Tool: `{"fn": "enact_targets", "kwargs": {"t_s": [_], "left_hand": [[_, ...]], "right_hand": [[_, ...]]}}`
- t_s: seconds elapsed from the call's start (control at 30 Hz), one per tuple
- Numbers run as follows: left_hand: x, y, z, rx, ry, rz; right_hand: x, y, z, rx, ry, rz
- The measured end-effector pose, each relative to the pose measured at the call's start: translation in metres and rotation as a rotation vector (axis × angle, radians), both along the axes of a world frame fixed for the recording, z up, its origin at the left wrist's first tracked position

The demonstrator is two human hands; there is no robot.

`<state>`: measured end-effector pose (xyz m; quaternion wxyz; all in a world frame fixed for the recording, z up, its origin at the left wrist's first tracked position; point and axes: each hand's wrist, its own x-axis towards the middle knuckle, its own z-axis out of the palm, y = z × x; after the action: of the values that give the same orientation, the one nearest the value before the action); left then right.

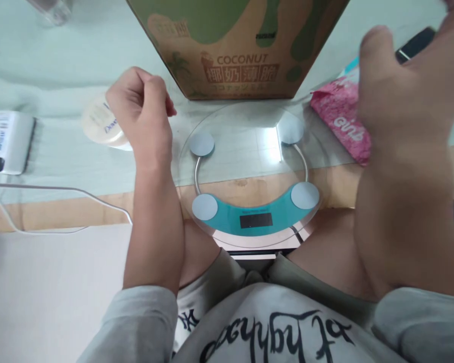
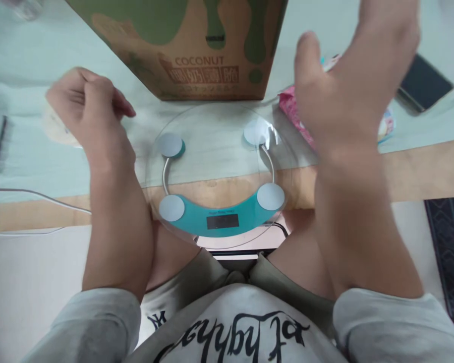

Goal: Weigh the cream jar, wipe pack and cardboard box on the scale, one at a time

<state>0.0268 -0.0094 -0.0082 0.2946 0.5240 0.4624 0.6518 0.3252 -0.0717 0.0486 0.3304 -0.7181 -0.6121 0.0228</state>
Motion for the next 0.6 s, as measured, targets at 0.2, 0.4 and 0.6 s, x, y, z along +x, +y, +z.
{"fn": "enact_targets", "kwargs": {"t_s": [0.2,0.4,0.6], "left_hand": [[0.008,-0.003,-0.007,-0.040,0.171,-0.021],[0.012,-0.004,-0.009,-0.088,0.212,-0.038],[0.008,-0.003,-0.012,-0.110,0.223,-0.030]], "right_hand": [[0.002,-0.015,0.017,-0.687,-0.195,-0.392],[0.023,-0.015,0.013,-0.672,-0.209,-0.407],[0.052,-0.017,0.001,-0.690,-0.334,-0.278]]}}
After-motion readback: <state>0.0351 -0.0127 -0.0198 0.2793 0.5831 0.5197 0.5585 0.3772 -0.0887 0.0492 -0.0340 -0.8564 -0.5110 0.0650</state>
